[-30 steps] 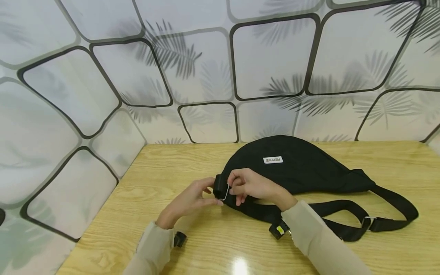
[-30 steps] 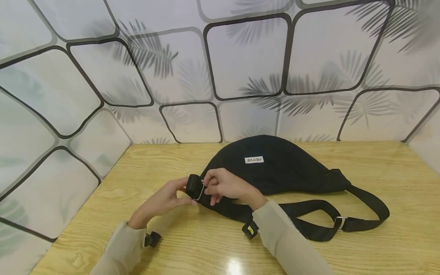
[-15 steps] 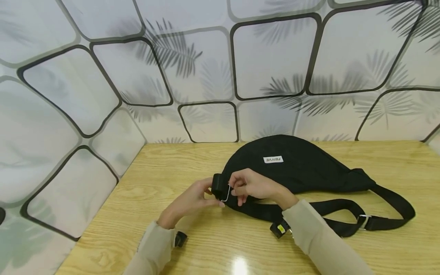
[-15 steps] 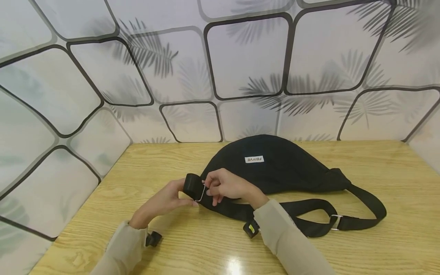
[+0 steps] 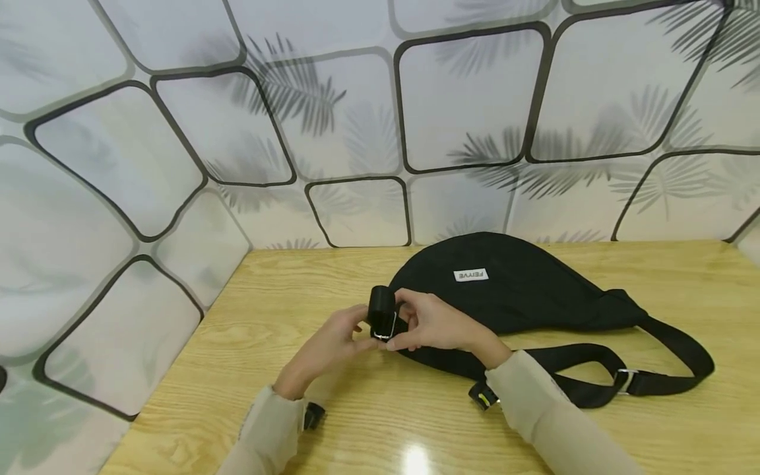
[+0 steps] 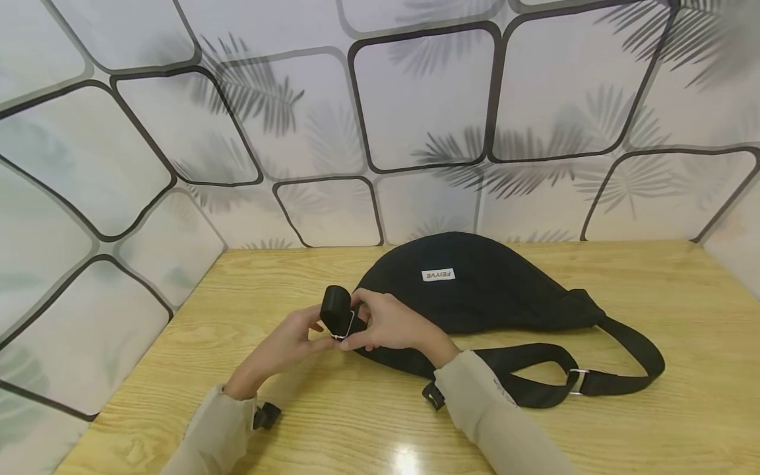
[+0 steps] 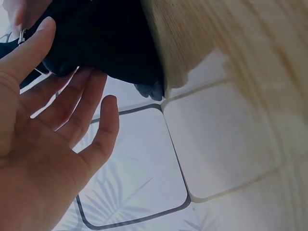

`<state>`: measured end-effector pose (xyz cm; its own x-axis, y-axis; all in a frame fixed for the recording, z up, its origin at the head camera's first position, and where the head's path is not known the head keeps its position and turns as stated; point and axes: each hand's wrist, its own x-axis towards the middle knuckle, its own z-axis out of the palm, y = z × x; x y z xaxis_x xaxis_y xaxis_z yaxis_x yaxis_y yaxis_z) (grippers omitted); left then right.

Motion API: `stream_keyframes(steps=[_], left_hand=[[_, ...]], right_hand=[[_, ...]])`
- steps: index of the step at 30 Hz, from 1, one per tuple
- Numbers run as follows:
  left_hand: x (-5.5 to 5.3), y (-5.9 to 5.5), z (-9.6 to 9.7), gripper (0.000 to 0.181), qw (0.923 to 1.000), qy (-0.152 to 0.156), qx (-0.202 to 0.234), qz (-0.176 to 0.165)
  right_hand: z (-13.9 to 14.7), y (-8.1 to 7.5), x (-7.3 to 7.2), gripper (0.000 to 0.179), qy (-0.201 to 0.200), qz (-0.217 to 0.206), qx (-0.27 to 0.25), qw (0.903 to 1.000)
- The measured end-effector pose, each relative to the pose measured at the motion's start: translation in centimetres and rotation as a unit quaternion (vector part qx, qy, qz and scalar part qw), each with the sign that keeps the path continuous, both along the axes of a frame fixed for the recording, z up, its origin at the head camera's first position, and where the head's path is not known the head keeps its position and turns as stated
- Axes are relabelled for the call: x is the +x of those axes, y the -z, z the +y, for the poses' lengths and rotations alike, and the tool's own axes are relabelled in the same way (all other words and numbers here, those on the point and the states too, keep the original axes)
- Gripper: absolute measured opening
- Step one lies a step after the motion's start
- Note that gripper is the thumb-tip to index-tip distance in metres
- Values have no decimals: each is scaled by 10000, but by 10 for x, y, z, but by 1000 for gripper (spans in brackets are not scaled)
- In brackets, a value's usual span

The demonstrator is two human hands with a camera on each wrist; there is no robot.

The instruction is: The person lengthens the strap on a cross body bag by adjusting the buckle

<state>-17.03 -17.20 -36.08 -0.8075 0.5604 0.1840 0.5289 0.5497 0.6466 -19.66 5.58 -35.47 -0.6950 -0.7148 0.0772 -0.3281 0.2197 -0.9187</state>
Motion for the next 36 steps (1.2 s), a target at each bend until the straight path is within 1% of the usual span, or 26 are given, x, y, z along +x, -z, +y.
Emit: stream_keyframes(steps=[2,6,8,11,15,23,28,33,36], left_hand=[[0,0,0,28,9999,-34,-59,97],[-1,-1,1,22,9998,-69,-89,162],[-1,-1,1,21,9997,-121,-95,165],[-1,-1,1,19,9996,-175,-113,165],[-1,-1,0,23,9997,-188,-137,60],[-1,-1,1,31,9995,-154,-106,-264],[-1,-1,0,34,9993,-114,-162,-303],[-1,-1,-3,39,9982,-247,-271,-482],[-1,-2,-4,40,9975,-302,-320,-546]], right_hand=[[-4,0,3,52,90,537,205,9983],[-11,2,8,51,380,1253,369,9907],[-14,3,11,46,535,1485,421,9866],[-15,3,12,41,681,1722,467,9816],[-13,2,13,40,804,1929,565,9763],[-7,-2,13,41,979,2199,1009,9653],[-3,-3,13,42,1067,2131,1162,9642],[5,-4,12,40,1136,2022,1255,9646],[11,-4,12,40,1122,2041,1306,9637]])
